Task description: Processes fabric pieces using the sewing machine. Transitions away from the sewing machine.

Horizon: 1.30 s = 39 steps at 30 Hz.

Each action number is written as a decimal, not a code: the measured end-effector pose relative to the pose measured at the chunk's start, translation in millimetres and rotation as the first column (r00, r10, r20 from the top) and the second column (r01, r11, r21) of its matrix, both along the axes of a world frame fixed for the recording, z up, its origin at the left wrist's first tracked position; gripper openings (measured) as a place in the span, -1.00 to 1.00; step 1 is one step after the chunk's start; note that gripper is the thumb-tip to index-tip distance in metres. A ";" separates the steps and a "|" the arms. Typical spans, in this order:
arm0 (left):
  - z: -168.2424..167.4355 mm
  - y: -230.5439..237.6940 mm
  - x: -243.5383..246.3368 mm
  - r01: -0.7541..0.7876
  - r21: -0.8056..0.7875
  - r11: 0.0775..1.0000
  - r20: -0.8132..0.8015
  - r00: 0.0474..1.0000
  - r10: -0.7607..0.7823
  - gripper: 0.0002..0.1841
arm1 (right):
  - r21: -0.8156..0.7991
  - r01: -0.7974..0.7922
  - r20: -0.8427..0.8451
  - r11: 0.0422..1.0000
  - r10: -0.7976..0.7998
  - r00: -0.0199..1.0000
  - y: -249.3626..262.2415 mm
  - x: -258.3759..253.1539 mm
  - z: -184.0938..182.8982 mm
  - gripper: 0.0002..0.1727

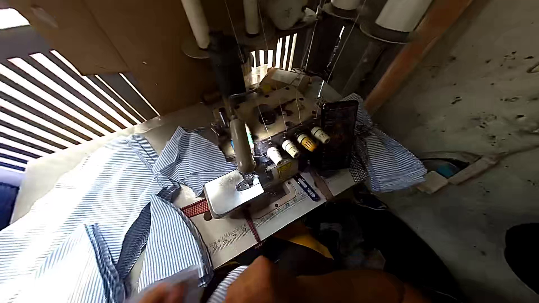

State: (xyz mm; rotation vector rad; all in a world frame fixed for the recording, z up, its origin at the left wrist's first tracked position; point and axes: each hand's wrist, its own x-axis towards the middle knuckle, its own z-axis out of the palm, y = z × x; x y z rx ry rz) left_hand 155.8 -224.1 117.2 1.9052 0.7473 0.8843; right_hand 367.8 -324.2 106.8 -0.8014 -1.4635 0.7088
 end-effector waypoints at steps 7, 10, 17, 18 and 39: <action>-32.7 -53.9 86.8 0.310 -0.358 0.881 0.285 0.934 -0.213 -0.71 | -0.333 0.365 0.057 0.869 -0.368 0.928 -29.3 47.9 -20.6 -0.61; -27.7 -49.4 99.6 0.223 -0.226 0.948 0.137 0.971 -0.196 -0.79 | -0.454 0.167 -0.055 0.875 -0.215 0.975 -35.9 67.0 -25.5 -0.61; -19.6 -2.6 109.2 0.153 -0.284 0.947 0.063 0.988 -0.141 -0.84 | -0.436 0.402 0.143 0.806 -0.379 0.914 -34.2 78.6 -52.5 -0.80; -17.5 0.5 111.6 0.144 -0.308 0.941 0.062 0.989 -0.132 -0.85 | -0.397 0.471 0.197 0.788 -0.429 0.882 -33.0 78.2 -54.3 -0.80; -1.5 35.4 123.9 0.187 -0.161 0.969 0.049 0.982 -0.181 -0.87 | -0.379 0.137 -0.196 0.915 -0.224 0.955 -19.3 68.6 -50.5 -0.86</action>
